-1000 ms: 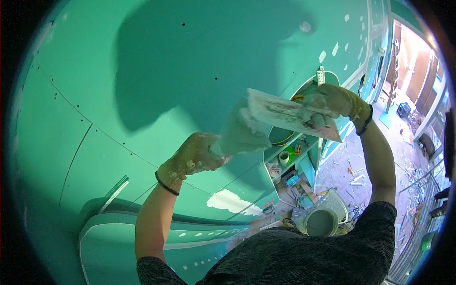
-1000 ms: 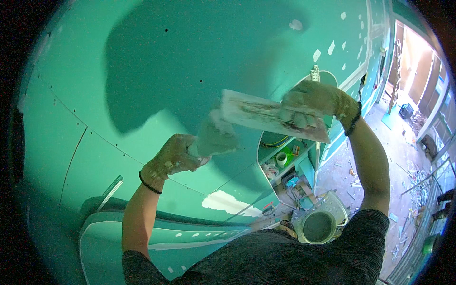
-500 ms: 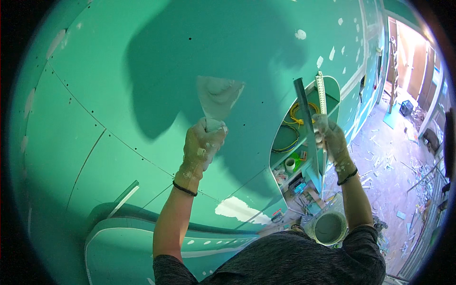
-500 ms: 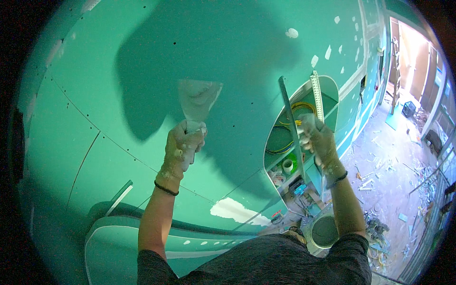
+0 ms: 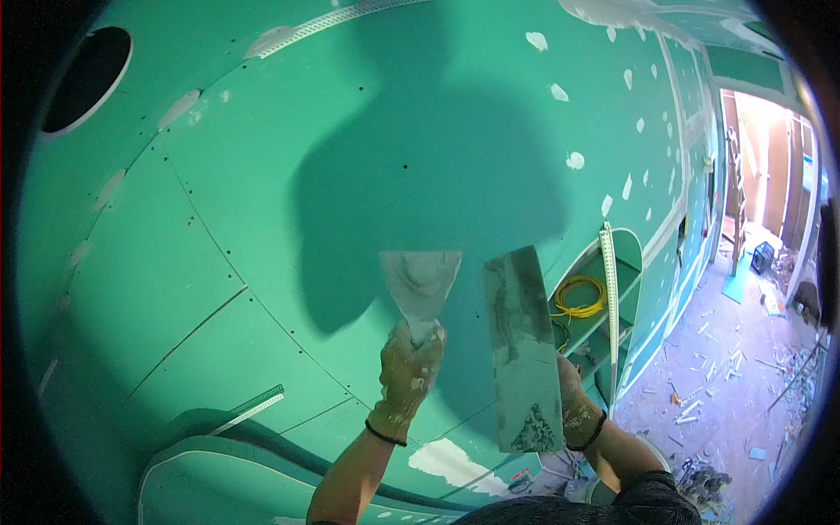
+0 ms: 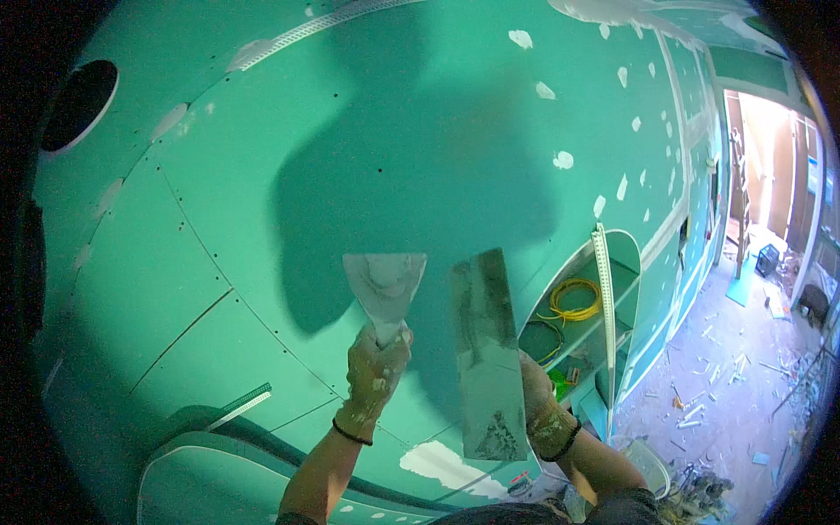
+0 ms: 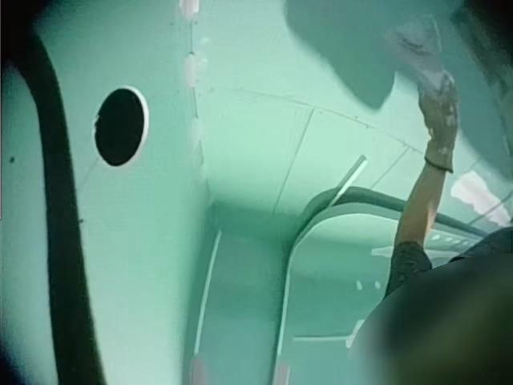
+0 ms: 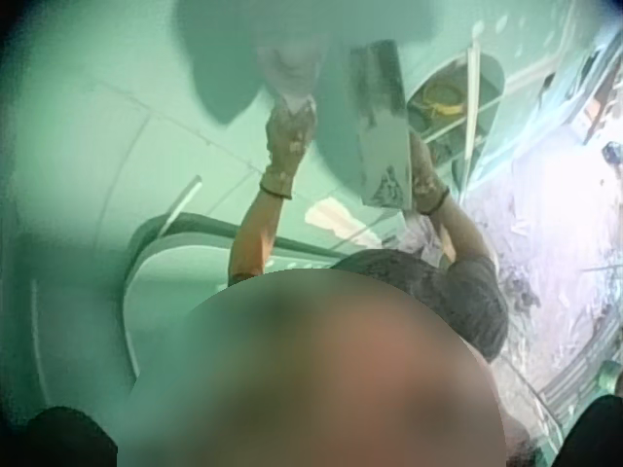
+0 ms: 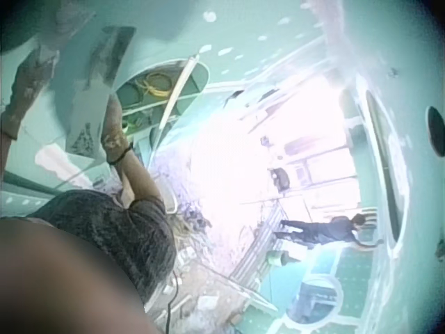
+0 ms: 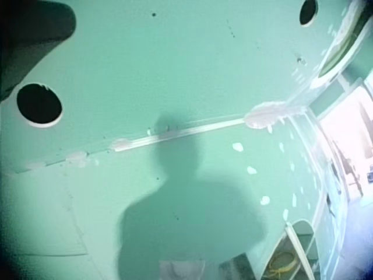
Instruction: Apply drywall mud and corner beads to a curved ceiling structure.
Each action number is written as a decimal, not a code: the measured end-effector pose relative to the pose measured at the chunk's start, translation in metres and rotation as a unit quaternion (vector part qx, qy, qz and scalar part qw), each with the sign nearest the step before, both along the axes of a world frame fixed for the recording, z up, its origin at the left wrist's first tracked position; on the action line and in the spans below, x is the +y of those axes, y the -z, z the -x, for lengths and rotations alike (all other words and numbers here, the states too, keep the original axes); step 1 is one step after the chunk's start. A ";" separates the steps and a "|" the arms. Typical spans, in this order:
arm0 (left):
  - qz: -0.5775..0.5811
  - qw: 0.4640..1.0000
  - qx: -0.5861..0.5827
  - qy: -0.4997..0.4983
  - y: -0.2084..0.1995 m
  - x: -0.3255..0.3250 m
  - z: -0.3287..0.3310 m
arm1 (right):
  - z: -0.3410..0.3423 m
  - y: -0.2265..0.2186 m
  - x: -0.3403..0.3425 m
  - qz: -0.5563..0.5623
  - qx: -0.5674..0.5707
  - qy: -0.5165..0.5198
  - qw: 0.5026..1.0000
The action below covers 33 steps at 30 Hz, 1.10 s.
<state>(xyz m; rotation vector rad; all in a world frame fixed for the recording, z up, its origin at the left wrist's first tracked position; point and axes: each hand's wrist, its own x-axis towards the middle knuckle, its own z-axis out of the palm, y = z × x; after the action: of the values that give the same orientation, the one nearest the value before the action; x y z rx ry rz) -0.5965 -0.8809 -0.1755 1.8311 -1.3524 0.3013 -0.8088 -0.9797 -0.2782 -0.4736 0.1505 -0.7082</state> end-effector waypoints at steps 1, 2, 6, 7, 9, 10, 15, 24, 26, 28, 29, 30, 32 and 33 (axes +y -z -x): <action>0.027 0.978 0.181 0.105 0.003 0.012 0.000 | 0.000 0.002 0.001 0.006 -0.003 -0.001 1.000; 0.051 0.911 0.353 0.206 0.002 0.021 0.001 | 0.002 0.008 -0.003 0.018 -0.052 -0.012 0.998; -0.037 0.905 0.420 0.053 -0.015 0.044 0.017 | 0.002 0.027 -0.049 0.057 -0.073 0.026 0.995; -0.025 0.904 0.425 0.052 -0.004 0.055 0.012 | -0.003 0.015 -0.055 0.060 -0.075 0.019 0.995; -0.009 0.902 0.428 0.048 0.010 0.076 0.004 | -0.012 -0.027 -0.074 0.078 0.019 0.108 0.991; -0.026 0.898 0.438 0.023 0.013 0.087 0.004 | -0.019 -0.047 -0.086 0.093 -0.005 0.104 0.990; 0.013 0.858 0.510 -0.062 0.050 0.137 0.014 | -0.063 -0.186 -0.180 0.188 -0.127 0.131 0.965; 0.149 0.809 0.515 -0.240 0.086 0.219 0.075 | -0.166 -0.421 -0.258 0.243 -0.329 0.171 0.896; 0.185 0.771 0.537 -0.290 0.100 0.231 0.084 | -0.166 -0.448 -0.235 0.196 -0.322 0.196 0.905; 0.213 0.771 0.504 -0.327 0.121 0.242 0.086 | -0.168 -0.468 -0.272 0.159 -0.361 0.221 0.892; 0.212 0.774 0.501 -0.325 0.147 0.258 0.075 | -0.177 -0.472 -0.283 0.159 -0.364 0.224 0.890; 0.196 0.752 0.536 -0.331 0.184 0.282 0.060 | -0.187 -0.474 -0.287 0.197 -0.370 0.216 0.882; 0.182 0.726 0.568 -0.342 0.244 0.320 0.047 | -0.207 -0.478 -0.269 0.232 -0.377 0.203 0.873; 0.223 0.726 0.545 -0.356 0.269 0.331 0.047 | -0.217 -0.479 -0.243 0.226 -0.358 0.207 0.882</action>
<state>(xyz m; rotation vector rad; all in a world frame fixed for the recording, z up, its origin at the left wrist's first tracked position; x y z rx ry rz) -0.6431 -0.5498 -0.4444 1.5368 0.2643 -0.0957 -0.5919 -1.2229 0.2012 -0.5993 -0.6465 -1.3112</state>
